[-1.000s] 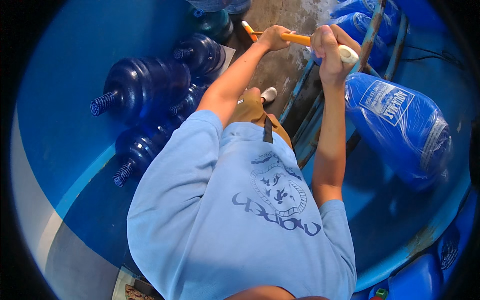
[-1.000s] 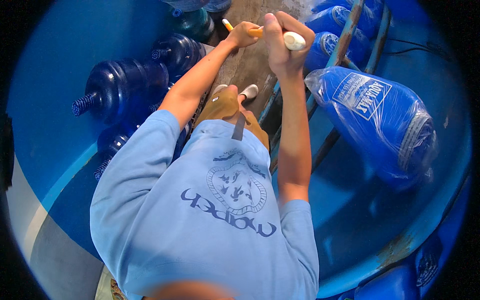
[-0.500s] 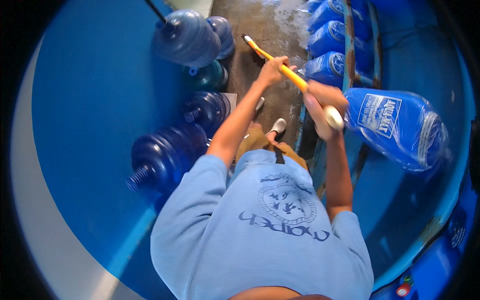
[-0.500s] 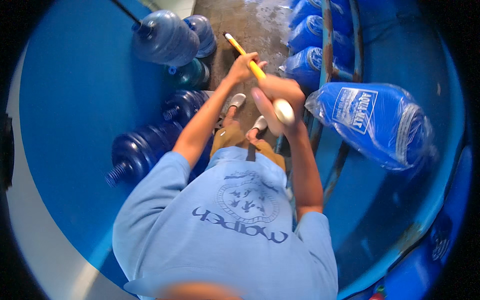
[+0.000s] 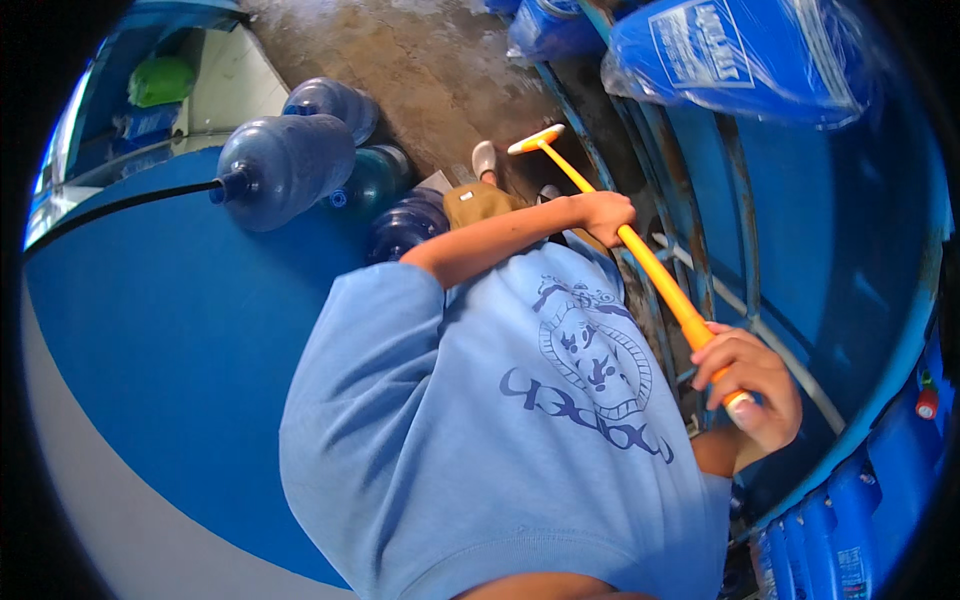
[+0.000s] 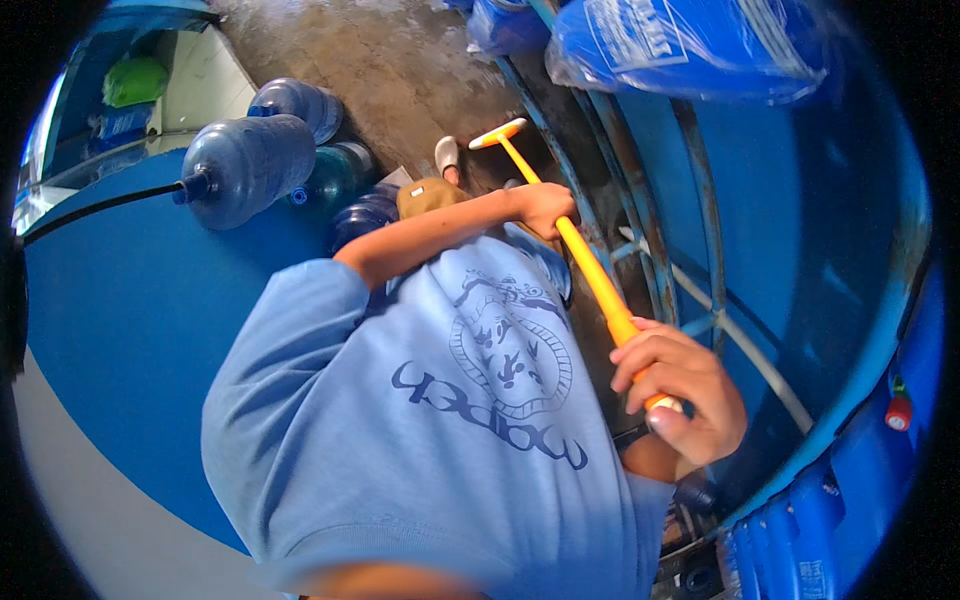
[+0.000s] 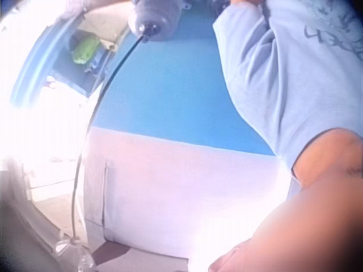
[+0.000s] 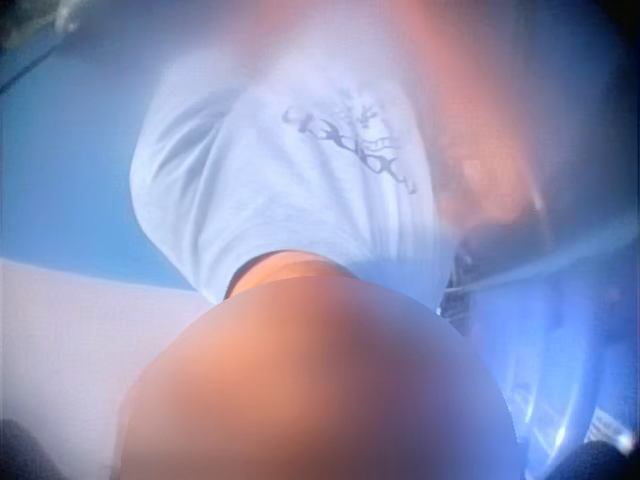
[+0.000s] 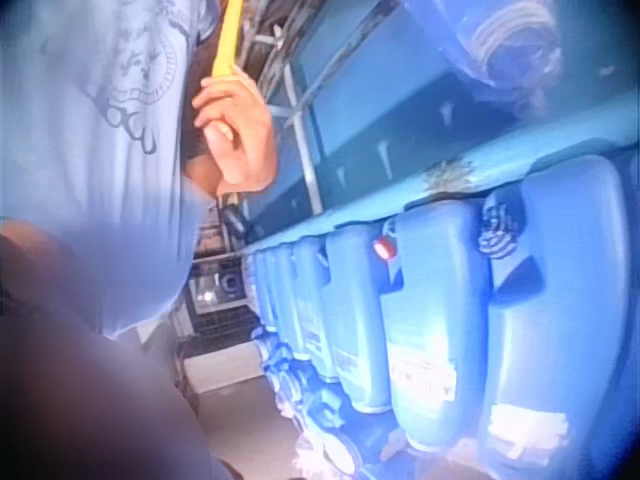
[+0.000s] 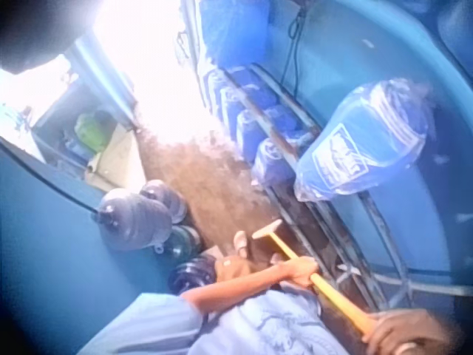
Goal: The person sweeps the floor of a water bottling facility using a broom. They move around large water jugs and a metal rack, sweeping debris toward the doorway and then using a dustpan to collect it.
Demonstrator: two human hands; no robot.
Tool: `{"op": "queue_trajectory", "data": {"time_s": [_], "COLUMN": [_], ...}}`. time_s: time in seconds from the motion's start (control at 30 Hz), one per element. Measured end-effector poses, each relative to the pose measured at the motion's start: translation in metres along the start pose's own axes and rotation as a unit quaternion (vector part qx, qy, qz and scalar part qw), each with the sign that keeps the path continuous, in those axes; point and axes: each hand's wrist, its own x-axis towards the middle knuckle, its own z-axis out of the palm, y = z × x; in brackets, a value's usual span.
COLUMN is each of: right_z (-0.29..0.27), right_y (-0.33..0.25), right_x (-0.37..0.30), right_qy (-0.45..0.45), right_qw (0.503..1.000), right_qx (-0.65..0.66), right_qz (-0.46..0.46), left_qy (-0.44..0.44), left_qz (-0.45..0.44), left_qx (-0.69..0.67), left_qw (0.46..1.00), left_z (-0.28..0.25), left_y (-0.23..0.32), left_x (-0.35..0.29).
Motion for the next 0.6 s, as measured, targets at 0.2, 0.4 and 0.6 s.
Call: {"op": "queue_trajectory", "data": {"time_s": [0.2, 0.4, 0.6], "right_z": [0.077, 0.194, 0.303], "right_y": [0.004, 0.054, 0.152], "right_x": [-0.086, -0.159, -0.201], "right_qy": [0.048, 0.168, 0.259], "right_qw": [0.968, 0.836, 0.794], "right_qx": [-0.040, -0.107, 0.010], "right_qz": [0.244, 0.511, 0.550], "left_qy": [-0.298, -0.466, -0.575], "left_qz": [0.076, 0.131, 0.275], "left_qx": [0.022, 0.032, -0.026], "left_qw": [0.951, 0.875, 0.770], "left_z": [0.106, 0.215, 0.313], "left_y": [0.021, 0.059, 0.061], "left_x": [0.052, 0.071, 0.054]}}
